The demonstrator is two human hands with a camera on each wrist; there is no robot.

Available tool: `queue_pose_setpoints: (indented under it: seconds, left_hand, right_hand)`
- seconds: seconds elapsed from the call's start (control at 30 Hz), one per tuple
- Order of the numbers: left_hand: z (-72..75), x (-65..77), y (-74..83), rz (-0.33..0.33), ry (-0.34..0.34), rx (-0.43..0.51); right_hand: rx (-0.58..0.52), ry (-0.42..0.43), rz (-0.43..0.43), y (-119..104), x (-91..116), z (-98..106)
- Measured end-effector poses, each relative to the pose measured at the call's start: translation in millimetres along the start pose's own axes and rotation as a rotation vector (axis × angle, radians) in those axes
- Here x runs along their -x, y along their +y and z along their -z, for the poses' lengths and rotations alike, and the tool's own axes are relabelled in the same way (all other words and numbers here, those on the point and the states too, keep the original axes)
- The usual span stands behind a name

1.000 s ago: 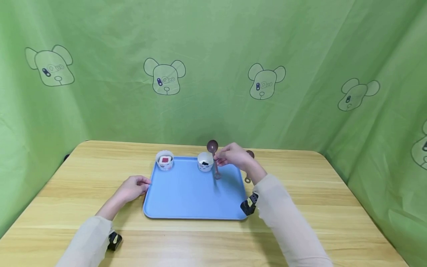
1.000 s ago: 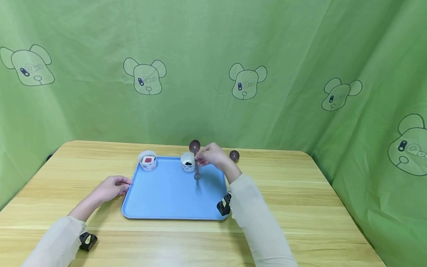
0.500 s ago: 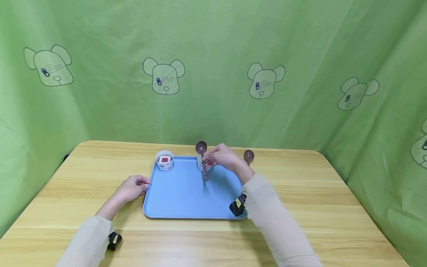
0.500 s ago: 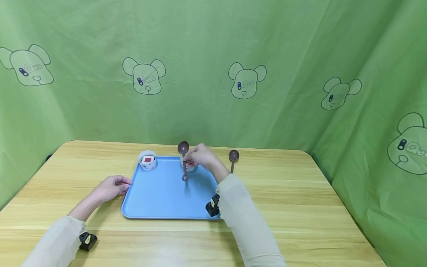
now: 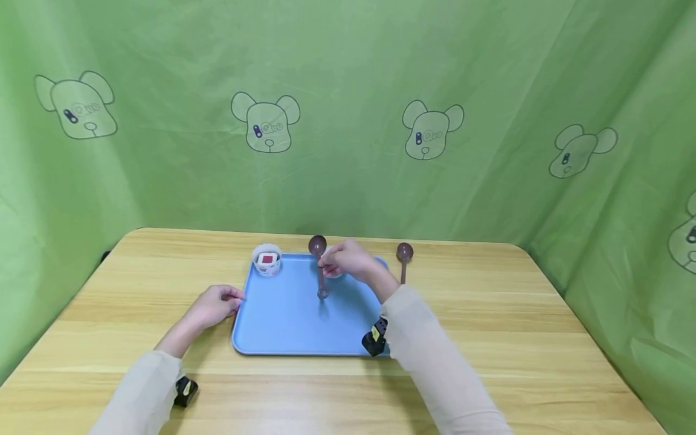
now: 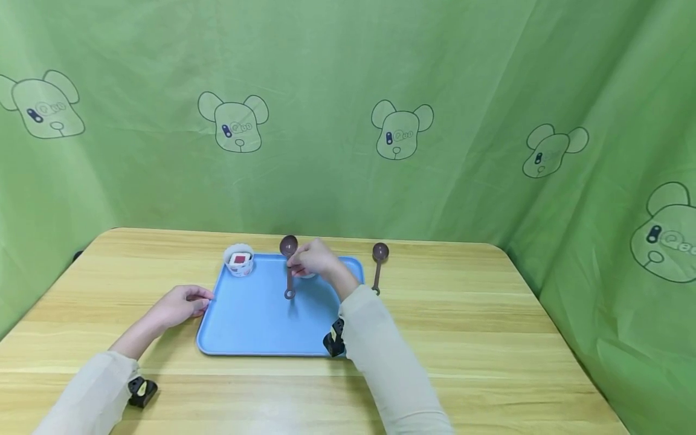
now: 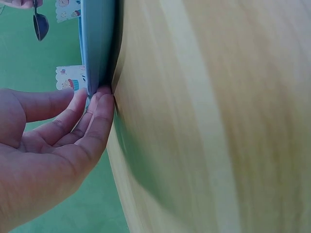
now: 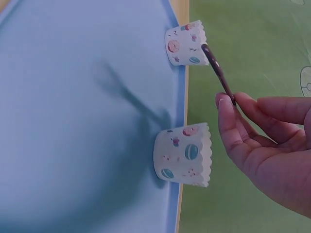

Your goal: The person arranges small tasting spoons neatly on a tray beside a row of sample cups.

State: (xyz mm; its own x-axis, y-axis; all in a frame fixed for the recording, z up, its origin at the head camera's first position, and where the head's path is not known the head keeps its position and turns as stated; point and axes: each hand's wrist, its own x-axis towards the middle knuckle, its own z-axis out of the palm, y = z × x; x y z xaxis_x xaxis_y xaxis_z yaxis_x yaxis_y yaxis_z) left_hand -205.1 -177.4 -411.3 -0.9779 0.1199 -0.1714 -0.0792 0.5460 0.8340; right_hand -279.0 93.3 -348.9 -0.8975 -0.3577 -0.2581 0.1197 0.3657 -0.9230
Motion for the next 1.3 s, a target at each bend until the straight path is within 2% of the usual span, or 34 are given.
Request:
queue_pose_setpoints:
  seconds: [0.23, 0.53, 0.87, 1.3]
  left_hand:
    - [0.5, 0.7, 1.0, -0.002, 0.0, -0.011]
    - [0.2, -0.2, -0.4, -0.005, -0.001, -0.016]
    - [0.1, -0.6, 0.0, -0.012, 0.0, -0.012]
    - [0.0, -0.5, -0.7, 0.002, -0.002, -0.013]
  right_hand:
    - [-0.047, 0.008, -0.017, 0.2, -4.5, -12.7]
    - [-0.005, 0.011, -0.02, 7.7, -13.1, -23.4]
    - [0.046, -0.029, -0.032, 18.7, -15.0, -35.2]
    - [0.086, -0.036, -0.038, 28.5, -17.4, -39.6]
